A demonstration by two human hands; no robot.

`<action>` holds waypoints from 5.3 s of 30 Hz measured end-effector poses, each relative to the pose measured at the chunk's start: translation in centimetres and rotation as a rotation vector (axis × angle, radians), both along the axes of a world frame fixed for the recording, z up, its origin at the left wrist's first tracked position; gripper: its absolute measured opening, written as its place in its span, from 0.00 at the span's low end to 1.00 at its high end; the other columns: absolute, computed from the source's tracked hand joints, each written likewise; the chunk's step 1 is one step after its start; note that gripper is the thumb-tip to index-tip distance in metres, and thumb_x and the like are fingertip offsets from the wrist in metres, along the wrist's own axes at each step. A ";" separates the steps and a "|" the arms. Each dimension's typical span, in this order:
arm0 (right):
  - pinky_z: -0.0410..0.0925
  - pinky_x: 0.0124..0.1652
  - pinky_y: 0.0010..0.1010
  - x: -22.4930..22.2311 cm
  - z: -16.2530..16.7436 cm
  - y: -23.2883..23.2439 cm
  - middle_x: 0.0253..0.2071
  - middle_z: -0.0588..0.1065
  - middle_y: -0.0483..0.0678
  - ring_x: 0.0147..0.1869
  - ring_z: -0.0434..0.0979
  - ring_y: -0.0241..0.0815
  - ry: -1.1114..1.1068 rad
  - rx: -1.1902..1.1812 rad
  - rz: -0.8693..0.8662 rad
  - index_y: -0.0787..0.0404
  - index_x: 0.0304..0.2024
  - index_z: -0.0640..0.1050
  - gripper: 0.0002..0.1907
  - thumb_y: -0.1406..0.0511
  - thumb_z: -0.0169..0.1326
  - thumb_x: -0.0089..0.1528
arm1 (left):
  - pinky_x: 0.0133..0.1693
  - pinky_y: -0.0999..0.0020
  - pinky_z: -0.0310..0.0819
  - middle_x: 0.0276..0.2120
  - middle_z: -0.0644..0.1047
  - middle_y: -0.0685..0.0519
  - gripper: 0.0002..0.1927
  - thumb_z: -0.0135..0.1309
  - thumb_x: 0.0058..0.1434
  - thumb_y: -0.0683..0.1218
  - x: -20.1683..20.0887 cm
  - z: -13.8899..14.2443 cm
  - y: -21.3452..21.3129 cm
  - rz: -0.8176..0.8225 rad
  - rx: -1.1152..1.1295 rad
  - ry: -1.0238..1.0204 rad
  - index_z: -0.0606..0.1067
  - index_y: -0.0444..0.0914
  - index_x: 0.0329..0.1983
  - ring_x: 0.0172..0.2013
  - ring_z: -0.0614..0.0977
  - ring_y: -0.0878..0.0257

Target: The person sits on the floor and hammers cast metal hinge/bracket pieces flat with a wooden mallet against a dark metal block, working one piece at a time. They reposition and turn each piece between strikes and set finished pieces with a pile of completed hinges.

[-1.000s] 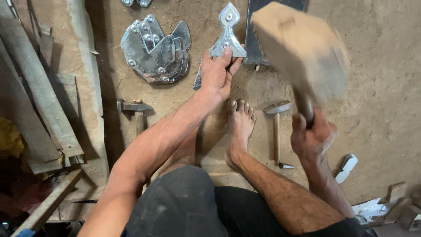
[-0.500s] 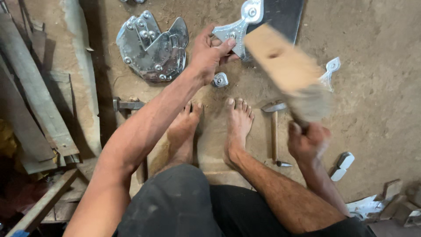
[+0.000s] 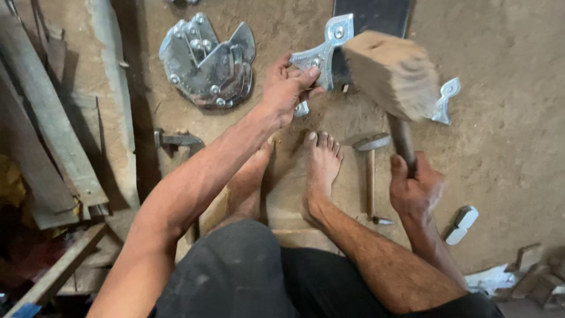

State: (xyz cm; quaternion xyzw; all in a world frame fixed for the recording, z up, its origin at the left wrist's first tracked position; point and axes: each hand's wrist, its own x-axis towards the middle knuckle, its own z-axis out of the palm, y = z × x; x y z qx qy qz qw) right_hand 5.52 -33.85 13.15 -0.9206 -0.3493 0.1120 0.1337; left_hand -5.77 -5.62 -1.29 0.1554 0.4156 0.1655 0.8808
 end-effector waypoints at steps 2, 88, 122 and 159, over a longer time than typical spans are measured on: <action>0.67 0.29 0.44 -0.3 0.2 0.2 0.22 0.71 0.54 0.25 0.75 0.52 0.046 0.115 0.060 0.62 0.44 0.77 0.17 0.54 0.57 0.70 | 0.36 0.64 0.87 0.37 0.80 0.47 0.20 0.58 0.62 0.34 -0.2 0.2 -0.6 0.009 0.009 -0.045 0.66 0.34 0.55 0.35 0.85 0.60; 0.64 0.27 0.42 0.8 1.7 3.9 0.18 0.67 0.52 0.21 0.70 0.51 0.018 0.020 0.113 0.61 0.34 0.71 0.20 0.54 0.61 0.69 | 0.30 0.72 0.78 0.33 0.84 0.51 0.30 0.62 0.54 0.30 0.2 3.0 5.0 -0.434 0.515 0.068 0.70 0.37 0.59 0.30 0.83 0.68; 0.71 0.45 0.37 -1.8 0.5 14.7 0.41 0.80 0.55 0.43 0.80 0.48 0.482 0.115 0.300 0.64 0.46 0.80 0.14 0.63 0.62 0.61 | 0.34 0.51 0.70 0.28 0.79 0.45 0.35 0.62 0.57 0.43 -4.4 7.7 0.1 -0.957 1.161 0.094 0.60 0.44 0.65 0.32 0.81 0.44; 0.66 0.26 0.40 -1.3 0.9 2.5 0.20 0.72 0.52 0.23 0.74 0.51 0.265 -0.027 -0.215 0.62 0.37 0.74 0.17 0.56 0.51 0.72 | 0.34 0.66 0.85 0.34 0.80 0.47 0.09 0.58 0.64 0.36 0.8 -1.5 -1.6 0.165 -0.020 -0.059 0.70 0.31 0.43 0.32 0.84 0.61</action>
